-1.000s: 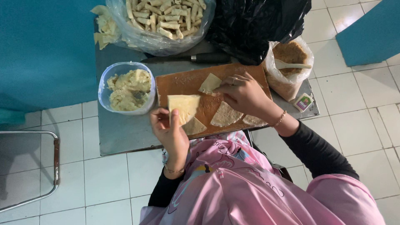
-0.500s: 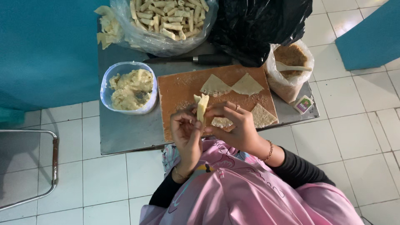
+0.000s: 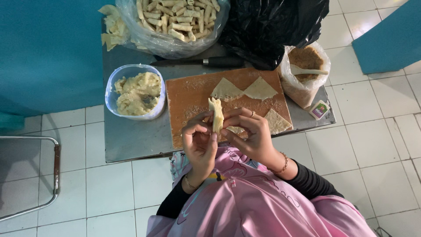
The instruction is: The person folds triangular pastry wrappers on a wooden board, spooning brown filling from a plastic bag onto each wrapper and pressing the dough pieces together to enclose the filling, working through a batch one at a time. A container of pale dough and a bag of finished rolled pastries sit on the table.
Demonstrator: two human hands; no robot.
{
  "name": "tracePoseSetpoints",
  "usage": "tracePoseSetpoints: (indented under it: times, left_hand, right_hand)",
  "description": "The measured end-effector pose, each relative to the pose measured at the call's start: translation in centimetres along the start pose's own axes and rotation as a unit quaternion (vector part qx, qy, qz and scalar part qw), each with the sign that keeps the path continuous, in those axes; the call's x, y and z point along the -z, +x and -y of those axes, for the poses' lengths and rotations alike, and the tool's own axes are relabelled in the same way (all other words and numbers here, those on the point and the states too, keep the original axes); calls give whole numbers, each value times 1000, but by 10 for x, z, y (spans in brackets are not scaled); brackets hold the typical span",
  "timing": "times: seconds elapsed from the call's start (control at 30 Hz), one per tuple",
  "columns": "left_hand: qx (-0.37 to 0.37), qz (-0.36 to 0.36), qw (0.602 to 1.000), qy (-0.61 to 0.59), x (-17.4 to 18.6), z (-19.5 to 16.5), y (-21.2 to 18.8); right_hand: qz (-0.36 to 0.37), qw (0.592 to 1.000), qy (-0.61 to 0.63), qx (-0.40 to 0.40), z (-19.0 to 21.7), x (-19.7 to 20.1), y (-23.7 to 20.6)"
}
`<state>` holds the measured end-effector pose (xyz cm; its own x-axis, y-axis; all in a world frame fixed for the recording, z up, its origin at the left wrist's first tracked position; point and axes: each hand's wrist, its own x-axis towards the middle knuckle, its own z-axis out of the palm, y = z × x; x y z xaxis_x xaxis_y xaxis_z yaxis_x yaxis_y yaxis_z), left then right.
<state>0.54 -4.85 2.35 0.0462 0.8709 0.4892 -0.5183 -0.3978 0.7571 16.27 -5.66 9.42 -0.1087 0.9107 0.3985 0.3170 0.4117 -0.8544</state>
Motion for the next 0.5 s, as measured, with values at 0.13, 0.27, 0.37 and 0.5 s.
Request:
tracePoseSetpoints:
  times: [0.13, 0.27, 0.37, 0.5]
  left_hand:
    - [42, -14, 998, 39, -1, 1, -2]
    - [44, -76, 995, 37, 0, 3, -4]
    - [2, -129, 987, 96, 4, 7, -2]
    - [35, -193, 974, 111, 13, 8, -4]
  right_hand:
    - [-6, 999, -48, 25, 1, 0, 0]
    - [-2, 999, -35, 30, -7, -1, -2]
    - [3, 998, 64, -5, -18, -2, -10]
    - [-18, 964, 219, -151, -38, 1, -20]
